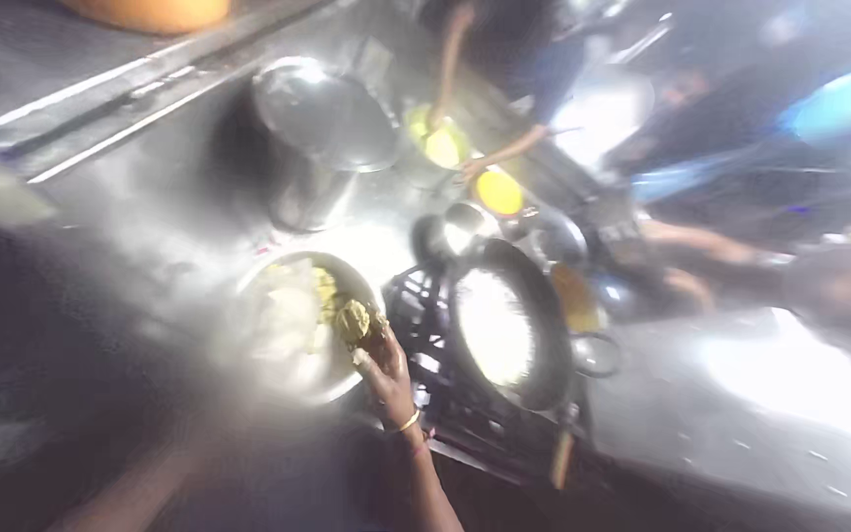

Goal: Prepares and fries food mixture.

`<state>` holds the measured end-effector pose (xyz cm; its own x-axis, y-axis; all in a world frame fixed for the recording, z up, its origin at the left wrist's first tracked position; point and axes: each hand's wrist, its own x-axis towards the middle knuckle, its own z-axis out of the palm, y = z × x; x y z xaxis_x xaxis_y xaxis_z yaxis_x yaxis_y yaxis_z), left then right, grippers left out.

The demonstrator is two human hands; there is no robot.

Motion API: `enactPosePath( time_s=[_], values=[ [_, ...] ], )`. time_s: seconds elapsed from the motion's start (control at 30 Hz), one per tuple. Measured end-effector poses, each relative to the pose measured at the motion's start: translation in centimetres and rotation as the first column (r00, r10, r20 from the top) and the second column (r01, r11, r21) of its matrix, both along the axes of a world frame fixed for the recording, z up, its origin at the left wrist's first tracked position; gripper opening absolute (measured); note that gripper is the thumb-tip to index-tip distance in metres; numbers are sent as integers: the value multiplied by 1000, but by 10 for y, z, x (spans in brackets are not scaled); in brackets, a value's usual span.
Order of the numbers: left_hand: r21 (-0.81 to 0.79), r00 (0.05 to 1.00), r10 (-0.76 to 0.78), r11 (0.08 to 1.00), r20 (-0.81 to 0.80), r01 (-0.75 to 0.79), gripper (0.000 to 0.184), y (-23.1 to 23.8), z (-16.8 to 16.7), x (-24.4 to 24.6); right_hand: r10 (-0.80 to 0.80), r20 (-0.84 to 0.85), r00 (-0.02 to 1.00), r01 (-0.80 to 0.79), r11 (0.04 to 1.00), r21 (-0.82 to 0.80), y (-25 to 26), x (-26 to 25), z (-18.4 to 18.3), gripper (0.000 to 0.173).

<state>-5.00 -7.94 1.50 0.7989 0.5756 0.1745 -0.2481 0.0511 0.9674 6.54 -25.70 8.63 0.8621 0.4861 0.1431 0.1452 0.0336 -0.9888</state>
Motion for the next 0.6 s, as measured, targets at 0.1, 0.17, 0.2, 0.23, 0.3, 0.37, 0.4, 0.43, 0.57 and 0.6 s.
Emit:
enactPosePath(
  time_s=[0.1, 0.17, 0.2, 0.23, 0.3, 0.37, 0.4, 0.43, 0.57, 0.6],
  values=[
    [-108, 997, -34, 993, 64, 41, 31, 19, -8, -2, -41, 210, 977, 108, 941, -320, -62, 31, 51, 71],
    [-169, 996, -39, 984, 82, 52, 36, 25, -5, -7, -59, 349, 935, 244, 823, -513, -100, 52, 82, 59],
    [-194, 997, -25, 980, 79, 40, 37, 27, -11, -10, -78, 396, 915, 314, 754, -577, -116, 64, 94, 52],
    [-215, 997, -11, 976, 71, 26, 39, 28, -20, -12, -109, 415, 903, 370, 688, -625, -130, 77, 102, 46],
    [-244, 999, 14, 970, 34, -5, 52, 29, -34, -16, -168, 386, 907, 410, 555, -724, -146, 109, 109, 44],
    [-257, 999, 32, 966, -4, -32, 58, 29, -38, -19, -198, 305, 931, 361, 392, -846, -148, 138, 107, 48],
    [-254, 999, 32, 967, -16, -35, 59, 30, -38, -20, -214, 248, 945, 306, 314, -899, -144, 150, 103, 48],
    [-251, 999, 40, 967, -18, -44, 58, 30, -37, -21, -220, 197, 955, 251, 252, -935, -140, 160, 97, 47],
    [-269, 995, 92, 960, 29, -81, 52, 39, -36, -29, -177, 85, 981, 115, 169, -979, -134, 180, 74, 38],
    [-273, 993, 103, 958, 49, -86, 51, 42, -37, -34, -176, 109, 978, 139, 167, -976, -135, 178, 78, 34]
  ],
)
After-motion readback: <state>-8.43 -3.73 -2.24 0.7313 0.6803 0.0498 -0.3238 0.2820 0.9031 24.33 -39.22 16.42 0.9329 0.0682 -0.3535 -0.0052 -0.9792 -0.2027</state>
